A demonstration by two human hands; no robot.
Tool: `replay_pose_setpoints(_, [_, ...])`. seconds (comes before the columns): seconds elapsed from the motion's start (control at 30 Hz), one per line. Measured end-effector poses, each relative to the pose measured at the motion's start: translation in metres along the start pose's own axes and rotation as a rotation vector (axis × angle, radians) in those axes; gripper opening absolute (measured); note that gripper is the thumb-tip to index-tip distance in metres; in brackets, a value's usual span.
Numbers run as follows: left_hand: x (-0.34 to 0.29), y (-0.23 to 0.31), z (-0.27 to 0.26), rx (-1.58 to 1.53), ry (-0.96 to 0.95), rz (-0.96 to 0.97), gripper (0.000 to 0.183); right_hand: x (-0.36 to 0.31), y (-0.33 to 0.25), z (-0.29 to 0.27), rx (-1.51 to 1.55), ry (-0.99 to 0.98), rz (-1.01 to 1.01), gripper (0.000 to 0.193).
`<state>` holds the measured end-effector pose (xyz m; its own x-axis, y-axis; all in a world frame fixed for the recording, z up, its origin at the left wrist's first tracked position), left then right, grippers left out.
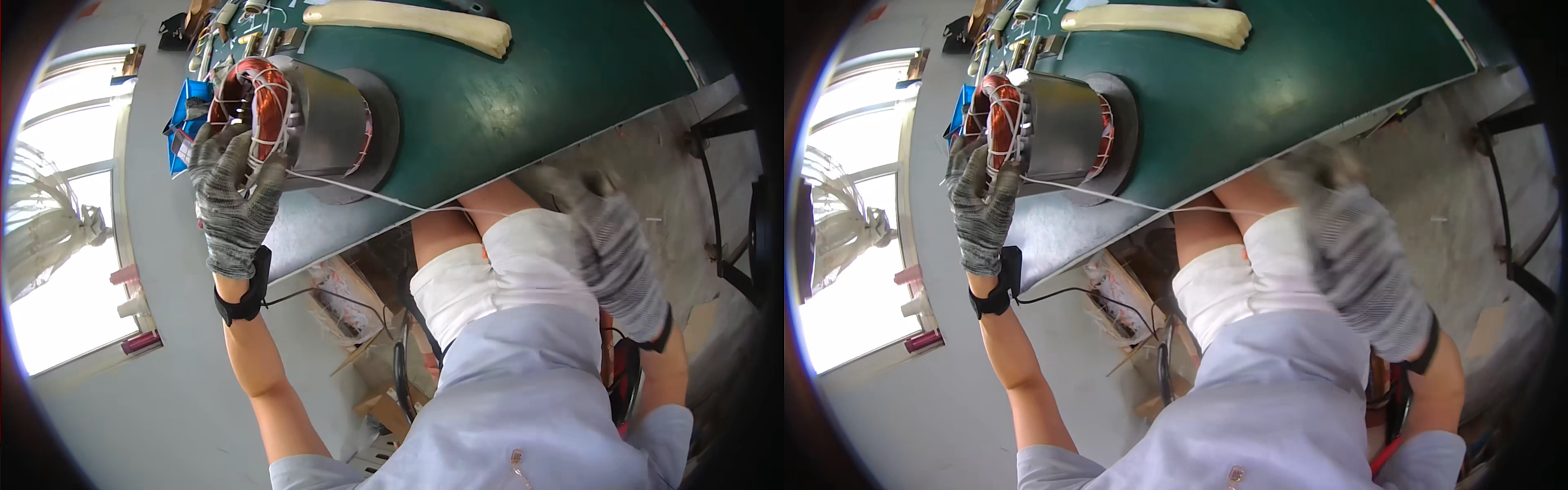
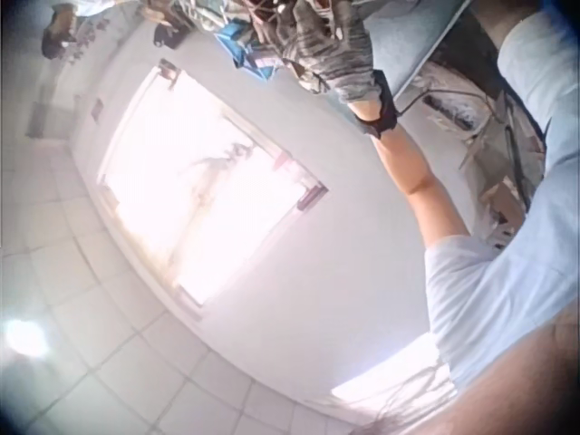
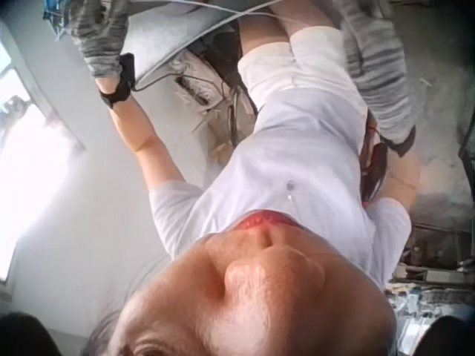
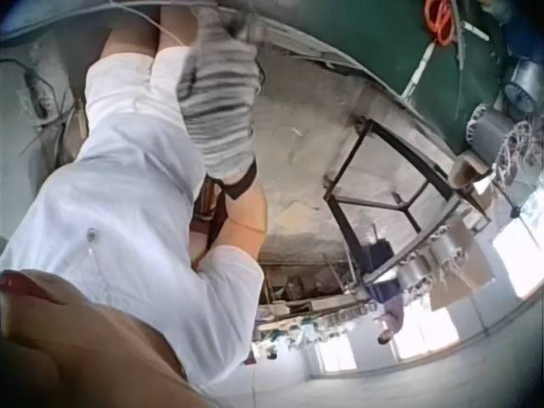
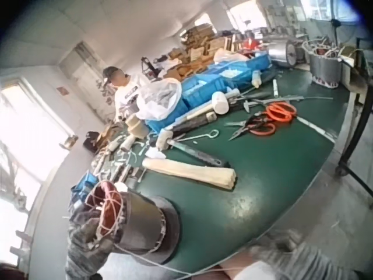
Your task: Winding and securing copper wire coils into a motor stator.
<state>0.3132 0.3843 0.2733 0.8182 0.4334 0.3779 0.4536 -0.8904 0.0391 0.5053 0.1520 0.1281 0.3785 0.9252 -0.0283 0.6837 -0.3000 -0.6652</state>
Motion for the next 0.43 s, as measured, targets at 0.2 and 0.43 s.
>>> replay_pose_setpoints(0.2, [0.0, -0.003, 0.011, -0.127, -0.068, -0.048, 0.034, 0.086, -0.136, -0.018, 0.497, 0.375, -0.476, 0.025])
replay_pose_setpoints(0.43, [0.009, 0.011, -0.002, 0.037, -0.024, -0.046, 0.042, 0.114, -0.171, 0.029, 0.411, 0.357, -0.491, 0.027])
Point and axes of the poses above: each hand's wrist, its own x-axis towards the middle knuckle, its own z-axis out of the palm, y = z × x, the point moved 10 cm from there along x, towards the middle knuckle, and after that the axes turned 4 degrees about z, right-handed, at the moved point
